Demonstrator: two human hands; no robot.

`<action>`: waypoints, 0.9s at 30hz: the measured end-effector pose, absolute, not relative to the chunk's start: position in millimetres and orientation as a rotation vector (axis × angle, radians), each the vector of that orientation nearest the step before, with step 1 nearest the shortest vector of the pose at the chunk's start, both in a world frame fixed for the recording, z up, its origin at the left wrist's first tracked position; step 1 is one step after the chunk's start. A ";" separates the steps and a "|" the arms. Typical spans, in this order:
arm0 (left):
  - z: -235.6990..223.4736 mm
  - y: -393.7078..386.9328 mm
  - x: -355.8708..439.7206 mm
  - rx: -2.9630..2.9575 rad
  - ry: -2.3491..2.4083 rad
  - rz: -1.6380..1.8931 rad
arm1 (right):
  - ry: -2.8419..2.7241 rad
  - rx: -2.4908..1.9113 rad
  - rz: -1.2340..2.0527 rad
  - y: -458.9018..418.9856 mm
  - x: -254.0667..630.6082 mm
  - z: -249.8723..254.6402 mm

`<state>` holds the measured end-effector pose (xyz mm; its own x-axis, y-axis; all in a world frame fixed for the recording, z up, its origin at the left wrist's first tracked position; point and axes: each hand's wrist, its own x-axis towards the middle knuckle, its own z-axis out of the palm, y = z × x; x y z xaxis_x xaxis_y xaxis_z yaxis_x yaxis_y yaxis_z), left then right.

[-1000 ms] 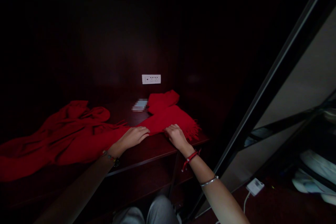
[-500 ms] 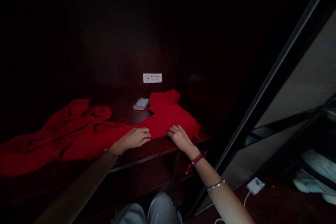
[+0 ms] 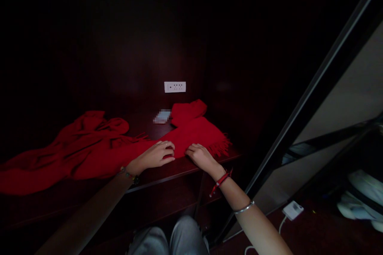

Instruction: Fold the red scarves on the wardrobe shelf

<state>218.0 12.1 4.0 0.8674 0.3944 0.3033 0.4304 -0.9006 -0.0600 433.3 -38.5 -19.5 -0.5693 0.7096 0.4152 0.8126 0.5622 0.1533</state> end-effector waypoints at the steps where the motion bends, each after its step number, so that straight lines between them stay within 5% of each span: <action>1: 4.8 13.1 217.3 -2.925 -0.675 -0.484 | -2.483 -1.250 -0.462 -37.8 433.7 -20.4; 12: 9.5 37.8 233.7 -3.020 -0.546 -0.238 | -2.438 -1.223 -0.336 -29.0 437.1 -31.0; 17: 15.4 61.6 230.1 -2.824 -0.970 -0.036 | -2.422 -1.213 -0.289 -27.2 438.0 -32.9; 27: -1.7 56.7 234.4 -2.954 -0.671 -0.211 | -2.377 -1.219 -0.250 -26.9 437.2 -35.1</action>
<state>234.4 56.7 -1.7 0.8930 0.4215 0.1577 0.4360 -0.8971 -0.0711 437.2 -26.9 -35.1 -0.5050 0.7222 0.4727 0.8048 0.5918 -0.0444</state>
